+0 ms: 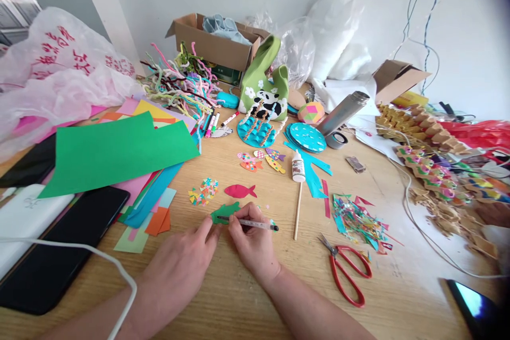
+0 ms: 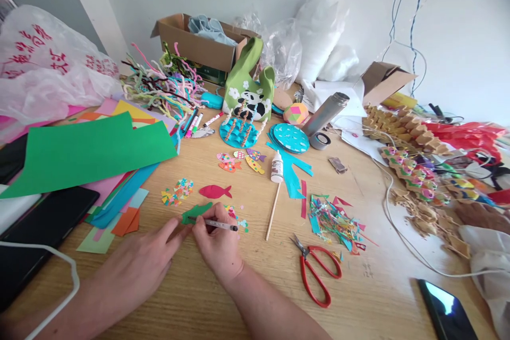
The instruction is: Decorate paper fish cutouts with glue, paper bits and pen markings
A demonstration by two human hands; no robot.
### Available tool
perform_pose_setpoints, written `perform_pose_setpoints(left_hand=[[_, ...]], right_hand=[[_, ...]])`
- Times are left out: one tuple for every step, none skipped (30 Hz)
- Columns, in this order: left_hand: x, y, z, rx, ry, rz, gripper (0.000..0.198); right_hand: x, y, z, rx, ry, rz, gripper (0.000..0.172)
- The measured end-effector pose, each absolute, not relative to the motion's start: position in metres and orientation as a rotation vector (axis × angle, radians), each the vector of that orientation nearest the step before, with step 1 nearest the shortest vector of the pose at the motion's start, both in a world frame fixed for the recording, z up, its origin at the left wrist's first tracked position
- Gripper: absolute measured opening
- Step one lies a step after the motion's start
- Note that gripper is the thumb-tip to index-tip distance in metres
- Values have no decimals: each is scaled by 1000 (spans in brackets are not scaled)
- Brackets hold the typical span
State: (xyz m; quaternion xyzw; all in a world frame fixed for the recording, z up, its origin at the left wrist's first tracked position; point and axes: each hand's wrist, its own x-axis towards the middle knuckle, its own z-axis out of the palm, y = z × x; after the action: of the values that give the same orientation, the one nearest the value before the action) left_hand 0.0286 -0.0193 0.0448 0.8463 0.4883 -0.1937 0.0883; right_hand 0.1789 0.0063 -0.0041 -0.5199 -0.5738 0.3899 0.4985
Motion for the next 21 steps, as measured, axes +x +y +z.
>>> perform_pose_setpoints(left_hand=[[29, -19, 46, 2513, 1455, -586, 61], [29, -18, 46, 2508, 1457, -591, 61], [29, -18, 47, 2505, 1456, -590, 61], [29, -18, 47, 2500, 1454, -591, 61], [29, -18, 47, 2501, 1453, -584, 61], [29, -18, 47, 2501, 1454, -580, 60], [28, -19, 47, 2503, 1457, -575, 60], [28, -19, 46, 2509, 1459, -571, 61], [28, -19, 46, 2513, 1461, -570, 60], [27, -19, 45, 2519, 1458, -570, 60], [27, -20, 45, 2524, 1453, -570, 60], [27, -20, 44, 2528, 1448, -568, 61], [27, -19, 44, 2532, 1443, -563, 61], [27, -19, 43, 2536, 1442, -558, 61], [27, -19, 43, 2538, 1443, -553, 61], [27, -19, 43, 2540, 1448, -547, 61], [27, -19, 44, 2541, 1456, -541, 60], [27, -19, 44, 2538, 1460, -538, 60], [28, -19, 44, 2538, 1465, -534, 60], [28, -20, 45, 2540, 1466, -530, 60], [28, -20, 45, 2543, 1466, -526, 60]], right_hand=[[179, 6, -4, -1259, -1387, 945, 16], [179, 6, -4, -1261, -1387, 947, 16], [179, 6, -4, -1263, -1386, 947, 16], [180, 6, -4, -1266, -1385, 948, 16], [180, 6, -3, -1267, -1385, 949, 16], [180, 6, -3, -1267, -1387, 948, 16], [180, 6, -3, -1267, -1389, 945, 16], [180, 6, -3, -1268, -1391, 940, 16], [180, 6, -3, -1269, -1393, 935, 16], [180, 6, -3, -1271, -1395, 932, 16], [179, 6, -2, -1273, -1395, 929, 16], [179, 6, -2, -1273, -1395, 929, 16], [179, 6, -2, -1273, -1395, 930, 15], [179, 6, -2, -1272, -1394, 931, 15], [179, 6, -2, -1271, -1394, 931, 15], [179, 6, -2, -1271, -1395, 929, 16], [179, 6, -2, -1273, -1397, 925, 16], [179, 6, -2, -1276, -1399, 921, 17], [179, 6, -2, -1280, -1402, 919, 17], [179, 6, -2, -1284, -1404, 918, 17], [179, 6, -2, -1287, -1405, 919, 17]])
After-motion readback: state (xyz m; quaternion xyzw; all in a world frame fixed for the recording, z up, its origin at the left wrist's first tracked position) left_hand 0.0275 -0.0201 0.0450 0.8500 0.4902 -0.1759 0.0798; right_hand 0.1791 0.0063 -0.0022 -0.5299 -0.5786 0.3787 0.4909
